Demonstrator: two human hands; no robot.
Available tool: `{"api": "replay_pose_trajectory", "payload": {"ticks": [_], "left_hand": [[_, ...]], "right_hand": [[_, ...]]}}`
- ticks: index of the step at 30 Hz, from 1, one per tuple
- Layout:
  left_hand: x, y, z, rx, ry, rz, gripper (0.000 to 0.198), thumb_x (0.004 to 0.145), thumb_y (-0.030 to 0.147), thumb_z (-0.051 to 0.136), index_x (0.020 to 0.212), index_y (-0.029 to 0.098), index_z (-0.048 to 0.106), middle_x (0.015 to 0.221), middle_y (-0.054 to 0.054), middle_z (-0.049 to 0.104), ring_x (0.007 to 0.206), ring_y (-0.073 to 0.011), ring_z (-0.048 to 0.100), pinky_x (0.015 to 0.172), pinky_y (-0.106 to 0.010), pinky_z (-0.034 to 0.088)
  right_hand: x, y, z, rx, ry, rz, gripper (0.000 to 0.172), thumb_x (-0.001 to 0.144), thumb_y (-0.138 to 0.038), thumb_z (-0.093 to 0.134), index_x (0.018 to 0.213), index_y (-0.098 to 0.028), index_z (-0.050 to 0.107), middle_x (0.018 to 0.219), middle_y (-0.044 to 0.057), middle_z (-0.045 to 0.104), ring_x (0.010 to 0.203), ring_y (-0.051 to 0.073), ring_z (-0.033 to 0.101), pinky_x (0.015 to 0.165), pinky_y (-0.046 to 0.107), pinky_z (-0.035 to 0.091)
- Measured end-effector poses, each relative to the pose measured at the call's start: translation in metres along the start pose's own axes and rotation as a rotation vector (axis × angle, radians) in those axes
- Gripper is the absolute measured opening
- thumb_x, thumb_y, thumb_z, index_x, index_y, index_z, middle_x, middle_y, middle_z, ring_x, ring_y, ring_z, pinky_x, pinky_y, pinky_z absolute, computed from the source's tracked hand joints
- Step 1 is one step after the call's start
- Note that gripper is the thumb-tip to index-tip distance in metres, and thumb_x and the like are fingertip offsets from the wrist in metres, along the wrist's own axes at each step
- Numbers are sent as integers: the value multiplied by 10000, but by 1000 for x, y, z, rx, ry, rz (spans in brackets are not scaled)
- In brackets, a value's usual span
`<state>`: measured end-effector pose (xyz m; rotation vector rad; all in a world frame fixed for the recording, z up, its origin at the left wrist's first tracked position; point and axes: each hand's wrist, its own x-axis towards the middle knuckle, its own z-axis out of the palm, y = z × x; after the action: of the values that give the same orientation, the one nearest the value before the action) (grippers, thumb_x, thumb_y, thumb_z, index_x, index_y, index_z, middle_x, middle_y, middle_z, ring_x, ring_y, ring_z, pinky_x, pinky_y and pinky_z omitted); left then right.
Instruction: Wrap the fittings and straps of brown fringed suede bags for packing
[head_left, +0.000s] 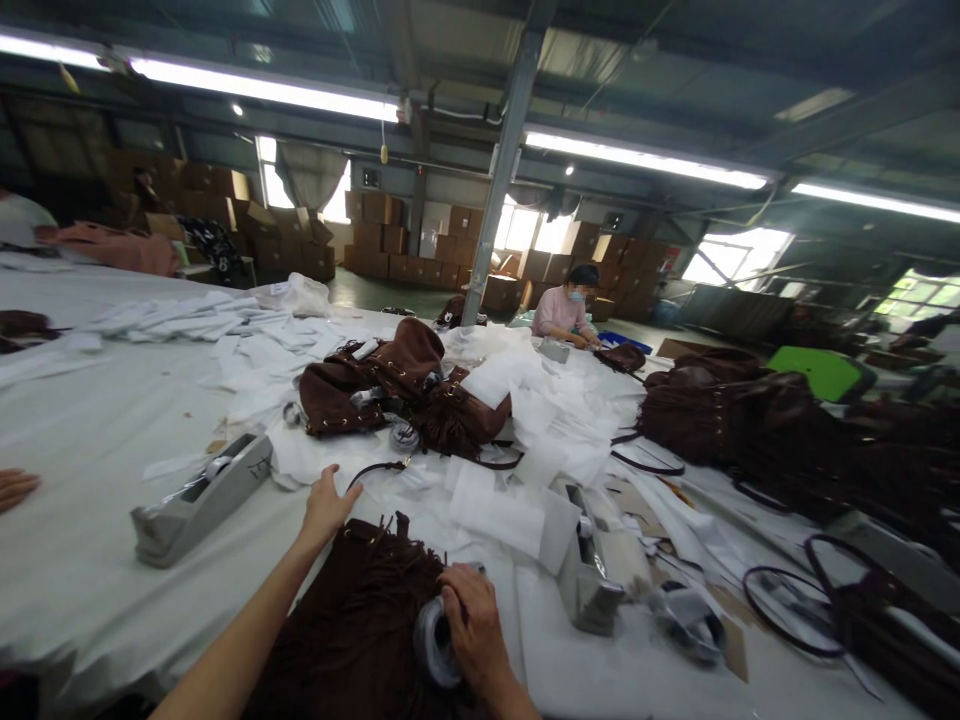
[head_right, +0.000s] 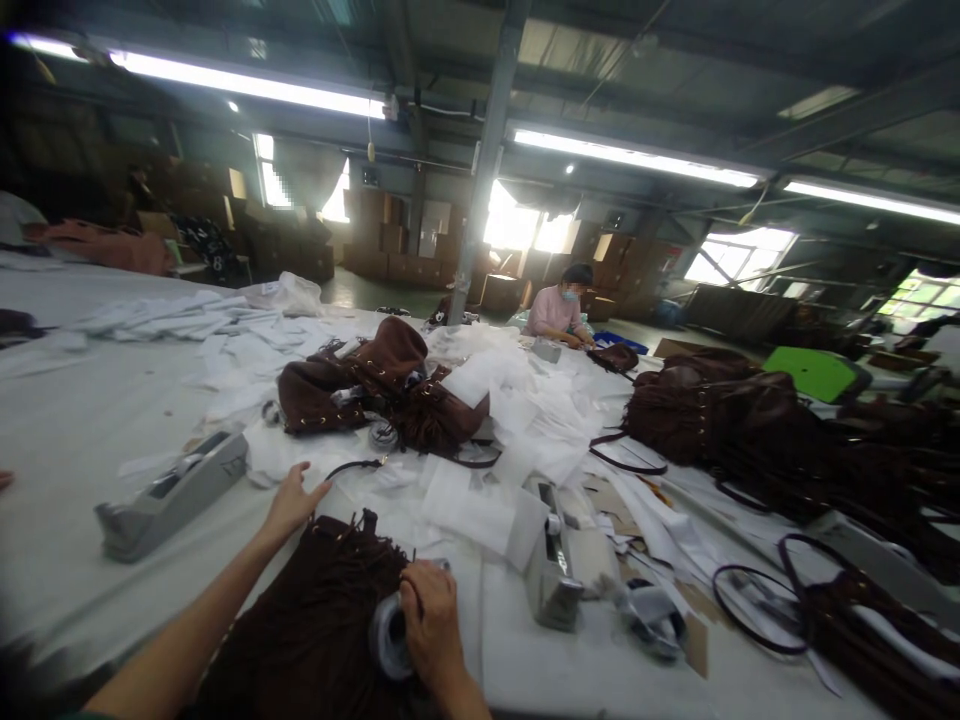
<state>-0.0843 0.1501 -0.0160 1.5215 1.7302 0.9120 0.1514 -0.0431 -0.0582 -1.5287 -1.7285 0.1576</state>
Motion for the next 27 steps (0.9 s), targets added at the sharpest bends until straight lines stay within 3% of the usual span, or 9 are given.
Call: {"api": "replay_pose_trajectory", "payload": {"ticks": [3, 7, 9, 13, 17, 19, 22, 27], "left_hand": [[35, -18, 10, -14, -36, -131, 791, 647, 361, 686, 1294, 29, 373, 1147, -240, 575, 1089, -350, 559, 885, -413, 431], [49, -23, 21, -113, -98, -219, 719, 571, 271, 740, 1199, 56, 467, 886, -137, 645, 856, -299, 633, 740, -362, 462], [53, -19, 20, -210, -166, -241, 572, 581, 284, 739, 1079, 74, 551, 727, -72, 621, 730, -257, 627, 662, -338, 462], [61, -3, 0, -458, -340, -223, 432, 635, 419, 725, 921, 111, 624, 560, 18, 514, 526, -145, 536, 557, -282, 459], [64, 24, -33, -659, -449, -147, 455, 712, 478, 678, 1025, 151, 624, 593, 26, 532, 477, -81, 486, 523, -224, 455], [64, 44, -49, -781, -473, -68, 463, 751, 454, 656, 1113, 175, 582, 675, -3, 598, 480, -77, 508, 494, -205, 449], [59, 80, -69, -878, -426, 113, 486, 784, 419, 639, 1194, 197, 503, 805, -56, 668, 502, -104, 571, 460, -206, 454], [31, 134, -83, -821, -274, 409, 573, 819, 397, 602, 1310, 231, 358, 794, -23, 684, 430, -83, 539, 419, -194, 444]], "right_hand": [[15, 12, -4, 24, 54, 105, 301, 951, -324, 382, 1114, -218, 611, 1140, 83, 649, 1110, 208, 554, 974, 378, 400], [54, 39, -6, -31, -246, 114, 368, 961, -320, 313, 1067, -218, 651, 1073, 69, 685, 1017, 180, 614, 917, 315, 452], [78, 59, -8, -68, -293, 130, 331, 935, -311, 372, 1068, -212, 659, 1110, 76, 672, 1087, 192, 583, 972, 319, 413], [121, 110, -22, -176, -210, 295, 363, 887, -248, 421, 1174, -114, 600, 1262, 171, 568, 1239, 254, 462, 1056, 380, 304], [138, 144, -43, -244, -162, 442, 352, 892, -223, 361, 1057, -92, 644, 1079, 177, 659, 1038, 249, 593, 913, 340, 409], [136, 146, -51, -259, -146, 468, 358, 904, -248, 342, 973, -130, 673, 972, 133, 695, 920, 220, 629, 829, 291, 436], [127, 132, -53, -282, -104, 477, 404, 924, -290, 302, 957, -161, 684, 971, 101, 704, 881, 193, 634, 787, 253, 434], [107, 93, -30, -335, -131, 483, 463, 925, -404, 316, 871, -169, 712, 877, 94, 717, 814, 197, 645, 734, 254, 432]]}}
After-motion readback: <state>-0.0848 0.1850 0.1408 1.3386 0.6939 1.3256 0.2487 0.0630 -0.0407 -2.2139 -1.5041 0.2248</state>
